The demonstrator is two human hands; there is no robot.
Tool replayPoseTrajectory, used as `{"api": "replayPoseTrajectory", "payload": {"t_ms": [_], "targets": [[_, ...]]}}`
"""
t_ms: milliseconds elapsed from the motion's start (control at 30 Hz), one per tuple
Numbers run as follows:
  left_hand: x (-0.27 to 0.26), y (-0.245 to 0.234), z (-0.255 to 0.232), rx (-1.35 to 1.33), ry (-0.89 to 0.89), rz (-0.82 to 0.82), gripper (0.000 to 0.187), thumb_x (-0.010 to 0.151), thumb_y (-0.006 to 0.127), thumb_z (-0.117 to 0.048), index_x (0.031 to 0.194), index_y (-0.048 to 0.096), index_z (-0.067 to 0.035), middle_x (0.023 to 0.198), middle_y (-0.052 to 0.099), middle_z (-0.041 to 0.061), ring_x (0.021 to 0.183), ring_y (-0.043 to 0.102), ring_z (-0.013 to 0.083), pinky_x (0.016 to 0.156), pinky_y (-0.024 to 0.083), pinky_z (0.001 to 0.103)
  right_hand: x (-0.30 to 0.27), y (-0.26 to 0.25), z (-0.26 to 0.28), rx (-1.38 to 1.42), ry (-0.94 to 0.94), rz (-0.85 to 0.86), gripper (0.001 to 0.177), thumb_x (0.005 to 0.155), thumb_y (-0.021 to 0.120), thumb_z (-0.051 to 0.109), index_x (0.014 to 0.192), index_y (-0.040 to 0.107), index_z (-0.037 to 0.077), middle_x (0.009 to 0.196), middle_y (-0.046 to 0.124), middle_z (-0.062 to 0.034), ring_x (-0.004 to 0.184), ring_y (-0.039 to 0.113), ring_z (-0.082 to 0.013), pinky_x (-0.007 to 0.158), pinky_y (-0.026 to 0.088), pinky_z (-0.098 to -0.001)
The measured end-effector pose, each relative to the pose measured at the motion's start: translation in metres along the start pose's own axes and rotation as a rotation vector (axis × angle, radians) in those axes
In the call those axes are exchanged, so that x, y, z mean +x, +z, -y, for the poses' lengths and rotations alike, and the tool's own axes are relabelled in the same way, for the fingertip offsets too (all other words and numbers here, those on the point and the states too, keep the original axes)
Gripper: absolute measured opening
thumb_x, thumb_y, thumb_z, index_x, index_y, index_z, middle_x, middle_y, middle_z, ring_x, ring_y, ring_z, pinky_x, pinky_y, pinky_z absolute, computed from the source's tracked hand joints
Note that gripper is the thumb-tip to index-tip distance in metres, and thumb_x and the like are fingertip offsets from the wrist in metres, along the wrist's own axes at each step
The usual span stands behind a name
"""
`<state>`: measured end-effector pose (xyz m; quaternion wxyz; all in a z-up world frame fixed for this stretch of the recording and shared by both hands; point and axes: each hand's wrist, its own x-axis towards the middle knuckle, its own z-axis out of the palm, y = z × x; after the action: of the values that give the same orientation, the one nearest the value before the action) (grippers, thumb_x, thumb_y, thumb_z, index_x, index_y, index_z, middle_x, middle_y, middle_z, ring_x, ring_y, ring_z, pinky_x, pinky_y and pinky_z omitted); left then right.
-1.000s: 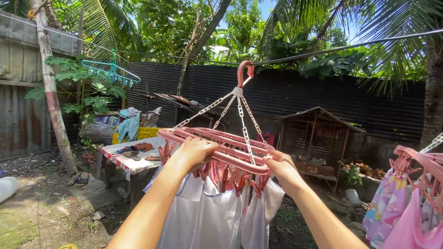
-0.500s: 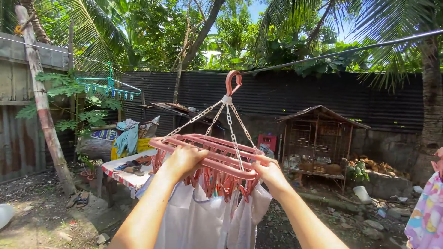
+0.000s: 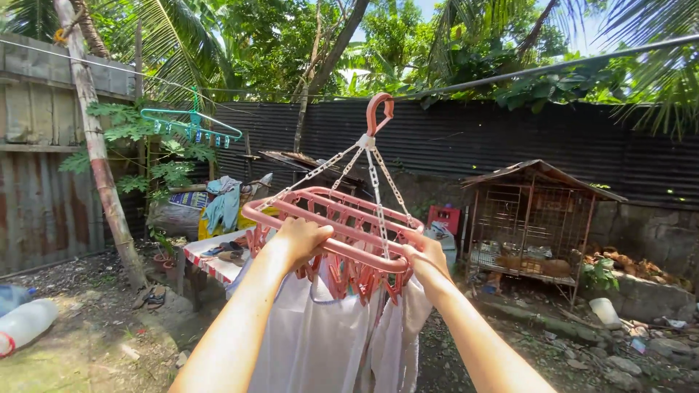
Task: Hanging laundry on a multi-clip plastic hanger in an outdoor setting.
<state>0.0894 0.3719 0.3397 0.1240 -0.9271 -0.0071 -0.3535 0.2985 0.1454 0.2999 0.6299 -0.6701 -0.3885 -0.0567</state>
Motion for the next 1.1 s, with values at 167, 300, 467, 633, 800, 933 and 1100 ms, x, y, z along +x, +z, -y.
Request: {"api": "replayPoseTrajectory", "payload": {"t_ms": [167, 300, 467, 633, 800, 933, 1100], "targets": [[-0.003, -0.017, -0.003, -0.054, -0.118, 0.000, 0.018, 0.083, 0.075, -0.022, 0.093, 0.063, -0.013, 0.088, 0.071, 0.010, 0.091, 0.069, 0.0373, 0.078, 0.052, 0.052, 0.010, 0.007, 0.025, 0.049, -0.039, 0.056, 0.048, 0.087, 0.061, 0.014, 0.134, 0.066, 0.002, 0.119, 0.076, -0.0155, 0.108, 0.071, -0.0207, 0.092, 0.052, -0.0309], [-0.001, 0.011, 0.012, 0.058, -0.068, 0.038, 0.018, 0.078, 0.076, -0.016, 0.092, 0.064, -0.013, 0.085, 0.070, 0.015, 0.087, 0.068, 0.0394, 0.076, 0.052, 0.053, 0.027, -0.012, 0.010, -0.136, -0.053, 0.238, 0.053, 0.085, 0.066, 0.019, 0.136, 0.062, 0.006, 0.122, 0.076, -0.0128, 0.110, 0.071, -0.0207, 0.092, 0.053, -0.0324], [-0.032, 0.040, 0.004, 0.067, 0.013, -0.160, 0.015, 0.078, 0.077, -0.015, 0.086, 0.064, -0.013, 0.084, 0.070, 0.010, 0.086, 0.070, 0.0357, 0.074, 0.053, 0.052, 0.042, -0.013, 0.105, -0.504, -0.388, 0.154, 0.053, 0.086, 0.069, 0.020, 0.138, 0.060, 0.014, 0.130, 0.068, -0.0125, 0.119, 0.064, -0.0294, 0.097, 0.050, -0.0402], [-0.035, 0.041, -0.004, 0.014, -0.040, -0.207, 0.024, 0.074, 0.083, -0.020, 0.090, 0.066, -0.013, 0.085, 0.068, 0.008, 0.086, 0.066, 0.0357, 0.073, 0.049, 0.053, 0.088, -0.016, 0.162, -0.590, -1.118, -0.005, 0.044, 0.088, 0.065, 0.014, 0.131, 0.062, 0.006, 0.132, 0.064, -0.0181, 0.121, 0.063, -0.0364, 0.101, 0.051, -0.0422], [-0.034, 0.052, 0.006, 0.105, -0.014, -0.164, 0.024, 0.078, 0.081, -0.022, 0.093, 0.063, -0.015, 0.087, 0.067, 0.006, 0.092, 0.066, 0.0342, 0.076, 0.049, 0.052, 0.133, -0.007, 0.196, -1.129, -1.341, -0.302, 0.051, 0.082, 0.066, 0.021, 0.131, 0.061, 0.010, 0.134, 0.063, -0.0126, 0.135, 0.054, -0.0301, 0.117, 0.031, -0.0562], [-0.043, 0.061, 0.013, 0.071, -0.028, -0.135, 0.022, 0.081, 0.079, -0.023, 0.094, 0.063, -0.016, 0.086, 0.067, 0.006, 0.091, 0.067, 0.0345, 0.077, 0.049, 0.053, 0.176, 0.018, 0.182, -1.441, -1.329, -0.437, 0.062, 0.079, 0.063, 0.033, 0.138, 0.057, 0.013, 0.140, 0.061, -0.0091, 0.142, 0.048, -0.0264, 0.120, 0.021, -0.0636], [-0.036, 0.048, 0.010, 0.020, 0.021, -0.120, 0.022, 0.083, 0.077, -0.024, 0.094, 0.061, -0.015, 0.085, 0.066, 0.006, 0.091, 0.067, 0.0356, 0.077, 0.048, 0.056, 0.204, 0.055, 0.166, -1.709, -0.927, -0.275, 0.037, 0.102, 0.053, 0.029, 0.135, 0.059, 0.014, 0.128, 0.064, -0.0020, 0.138, 0.054, -0.0206, 0.121, 0.018, -0.0743]]}}
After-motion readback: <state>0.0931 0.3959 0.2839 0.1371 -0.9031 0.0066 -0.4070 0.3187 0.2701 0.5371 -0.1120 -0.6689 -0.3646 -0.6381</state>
